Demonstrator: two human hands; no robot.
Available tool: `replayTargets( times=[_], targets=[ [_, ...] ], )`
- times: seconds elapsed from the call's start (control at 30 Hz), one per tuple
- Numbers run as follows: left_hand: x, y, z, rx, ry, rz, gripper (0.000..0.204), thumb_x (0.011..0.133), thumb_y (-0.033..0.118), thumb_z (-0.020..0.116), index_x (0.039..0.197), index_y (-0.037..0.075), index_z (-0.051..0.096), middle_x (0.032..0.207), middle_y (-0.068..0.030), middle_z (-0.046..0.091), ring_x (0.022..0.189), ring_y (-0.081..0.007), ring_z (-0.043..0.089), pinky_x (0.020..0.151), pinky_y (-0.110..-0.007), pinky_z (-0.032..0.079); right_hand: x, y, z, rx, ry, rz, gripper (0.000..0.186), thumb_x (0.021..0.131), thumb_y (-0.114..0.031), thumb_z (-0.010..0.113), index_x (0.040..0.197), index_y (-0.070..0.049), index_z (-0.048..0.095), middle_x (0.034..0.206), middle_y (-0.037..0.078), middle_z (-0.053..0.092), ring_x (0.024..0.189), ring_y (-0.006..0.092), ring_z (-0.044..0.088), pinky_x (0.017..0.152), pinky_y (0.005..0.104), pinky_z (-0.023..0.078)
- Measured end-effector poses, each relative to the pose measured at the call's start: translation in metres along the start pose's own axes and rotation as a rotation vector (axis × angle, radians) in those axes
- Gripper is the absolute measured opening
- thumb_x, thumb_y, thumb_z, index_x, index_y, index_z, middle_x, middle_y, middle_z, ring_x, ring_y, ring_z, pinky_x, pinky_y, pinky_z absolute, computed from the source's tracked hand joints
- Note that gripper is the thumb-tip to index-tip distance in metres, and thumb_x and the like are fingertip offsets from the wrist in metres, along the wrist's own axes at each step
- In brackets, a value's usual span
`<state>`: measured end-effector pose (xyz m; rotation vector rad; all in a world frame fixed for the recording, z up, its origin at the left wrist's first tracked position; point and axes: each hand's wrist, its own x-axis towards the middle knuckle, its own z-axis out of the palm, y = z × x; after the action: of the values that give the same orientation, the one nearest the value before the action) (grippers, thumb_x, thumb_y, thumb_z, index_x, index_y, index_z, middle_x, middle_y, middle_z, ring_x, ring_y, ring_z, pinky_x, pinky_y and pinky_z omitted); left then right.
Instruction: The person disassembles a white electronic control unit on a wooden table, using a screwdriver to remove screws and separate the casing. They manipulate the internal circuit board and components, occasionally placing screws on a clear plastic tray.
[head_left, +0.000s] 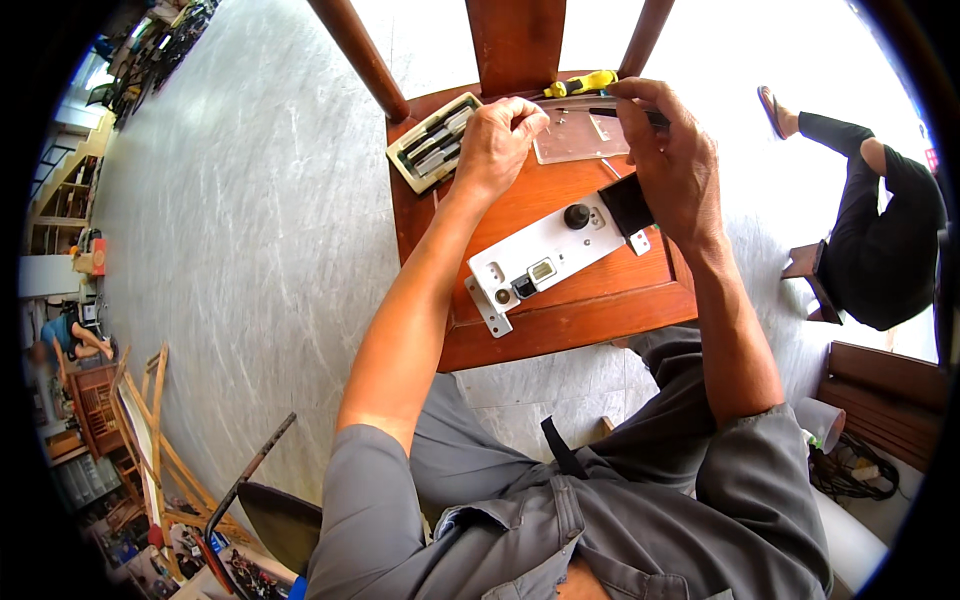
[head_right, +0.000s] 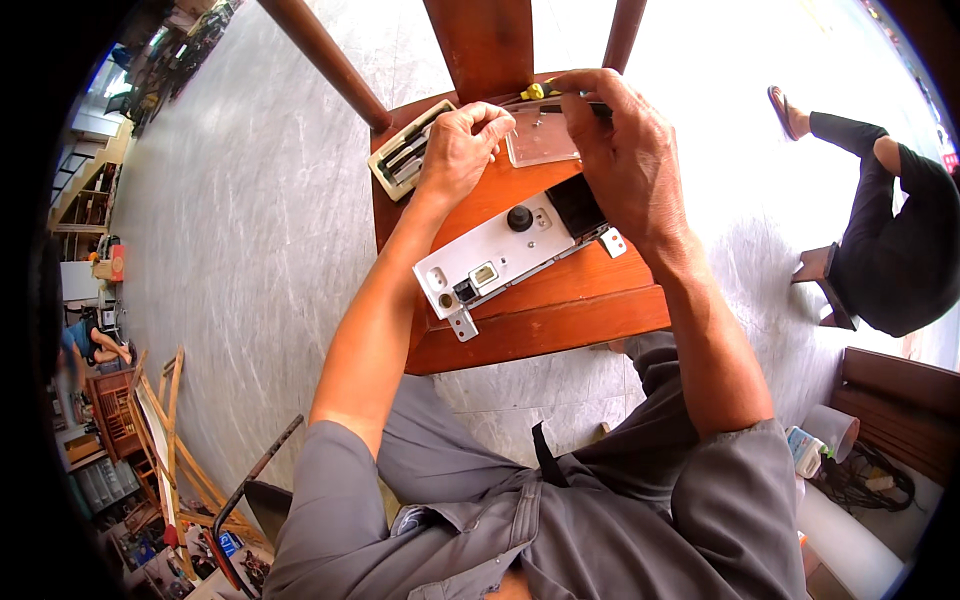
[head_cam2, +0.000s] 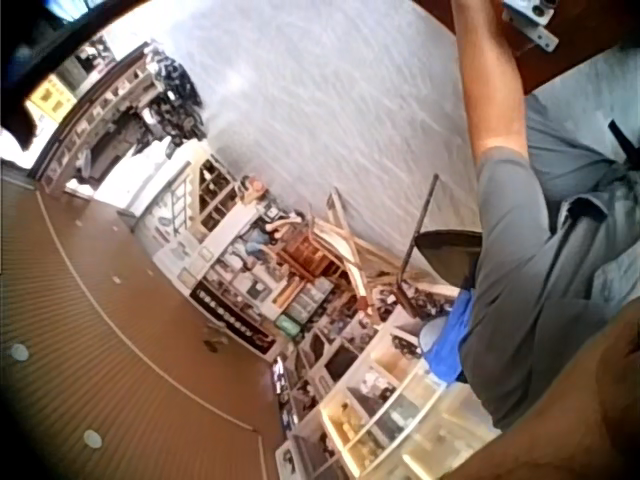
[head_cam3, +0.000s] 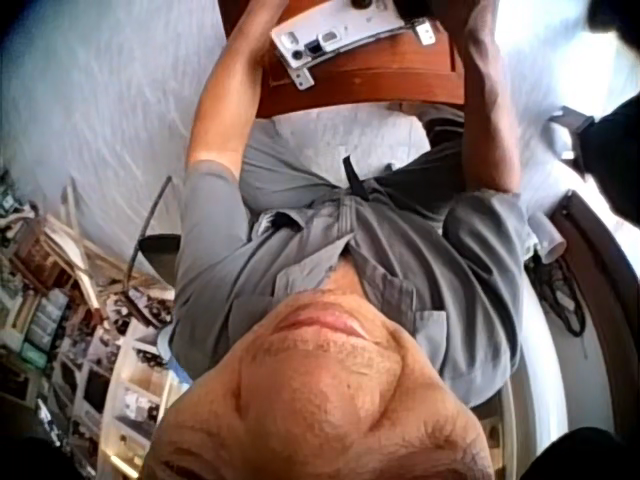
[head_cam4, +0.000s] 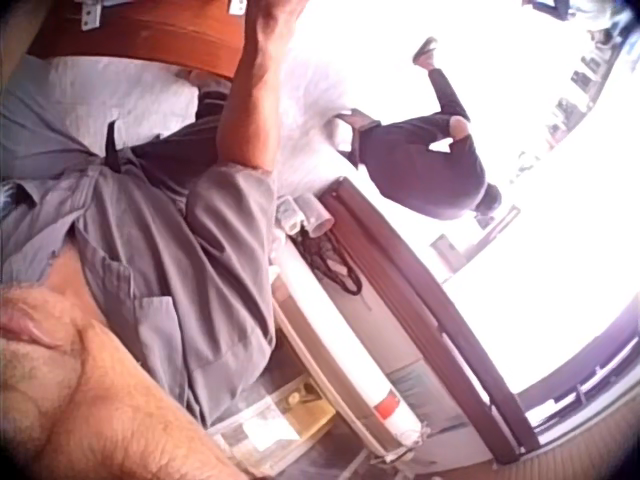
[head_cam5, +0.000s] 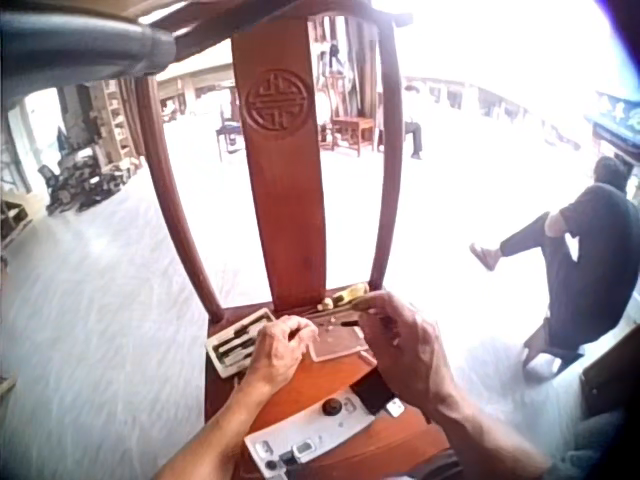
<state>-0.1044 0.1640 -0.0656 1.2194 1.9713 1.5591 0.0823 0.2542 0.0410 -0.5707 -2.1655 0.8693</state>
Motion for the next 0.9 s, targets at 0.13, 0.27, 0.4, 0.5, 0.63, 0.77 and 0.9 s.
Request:
replayTargets(
  times=[0.13,0.27,0.4,0.5,0.63,0.77,0.9],
  targets=[
    [-0.001,-0.010,-0.002,0.013,0.014,-0.029,0.017,0.099,0.017,0.072,0.099,0.000,0.076,0.078,0.0014,0.068,0.065,-0.0050,0.060,0.058,-0.023,0.052,-0.003,0.001,0.000,0.035,-0.015,-0.025,0.017,0.103,-0.012,0.063,0.115,-0.004,0.069,0.095,0.012,0.072,0.077,0.0188,0.068,0.070,0.0322,0.055],
    [-0.003,0.005,-0.001,-0.146,0.022,-0.102,0.017,0.099,0.016,0.071,0.094,0.000,0.075,0.076,-0.0022,0.070,0.066,-0.0071,0.062,0.059,-0.025,0.052,-0.003,0.000,-0.003,0.055,-0.007,-0.048,0.016,0.102,-0.011,0.063,0.115,-0.004,0.069,0.097,0.013,0.072,0.079,0.0220,0.069,0.071,0.0325,0.056],
    [-0.003,0.046,-0.019,-0.194,-0.051,-0.070,0.023,0.101,0.023,0.071,0.104,0.001,0.076,0.088,-0.0036,0.073,0.073,-0.0078,0.066,0.067,-0.023,0.056,-0.001,0.003,-0.003,0.045,0.032,-0.103,0.016,0.101,-0.010,0.063,0.114,-0.003,0.069,0.096,0.016,0.072,0.079,0.0255,0.070,0.073,0.0346,0.056],
    [-0.024,0.102,-0.042,-0.159,-0.140,-0.086,0.036,0.101,0.028,0.071,0.116,-0.005,0.071,0.094,-0.0064,0.074,0.081,-0.0110,0.068,0.077,-0.026,0.057,0.001,0.001,0.001,0.075,0.062,-0.101,0.016,0.100,-0.010,0.064,0.113,-0.003,0.069,0.095,0.017,0.072,0.079,0.0270,0.071,0.073,0.0357,0.056],
    [-0.058,0.129,-0.059,0.005,-0.153,-0.155,0.056,0.100,0.034,0.072,0.130,-0.012,0.061,0.104,-0.0162,0.075,0.094,-0.0193,0.072,0.087,-0.031,0.058,-0.003,0.013,-0.002,0.055,0.065,-0.073,0.016,0.102,-0.013,0.062,0.115,-0.005,0.068,0.091,0.013,0.072,0.075,0.0217,0.069,0.069,0.0327,0.055],
    [-0.099,0.136,-0.058,0.260,-0.008,-0.140,0.073,0.091,0.044,0.079,0.136,-0.009,0.058,0.113,-0.0187,0.074,0.108,-0.0247,0.071,0.096,-0.037,0.055,0.001,0.011,-0.006,0.053,0.085,-0.161,0.021,0.105,-0.015,0.055,0.115,0.002,0.061,0.103,0.022,0.073,0.084,0.0321,0.075,0.075,0.0407,0.059],
    [-0.117,0.152,-0.034,0.501,-0.065,0.180,0.087,0.074,0.049,0.089,0.137,-0.003,0.058,0.121,-0.0193,0.072,0.117,-0.0288,0.068,0.101,-0.042,0.052,-0.002,-0.003,-0.006,0.064,0.051,-0.060,0.024,0.103,-0.015,0.060,0.119,0.002,0.062,0.102,0.020,0.073,0.083,0.0276,0.074,0.076,0.0372,0.059]
  ],
)
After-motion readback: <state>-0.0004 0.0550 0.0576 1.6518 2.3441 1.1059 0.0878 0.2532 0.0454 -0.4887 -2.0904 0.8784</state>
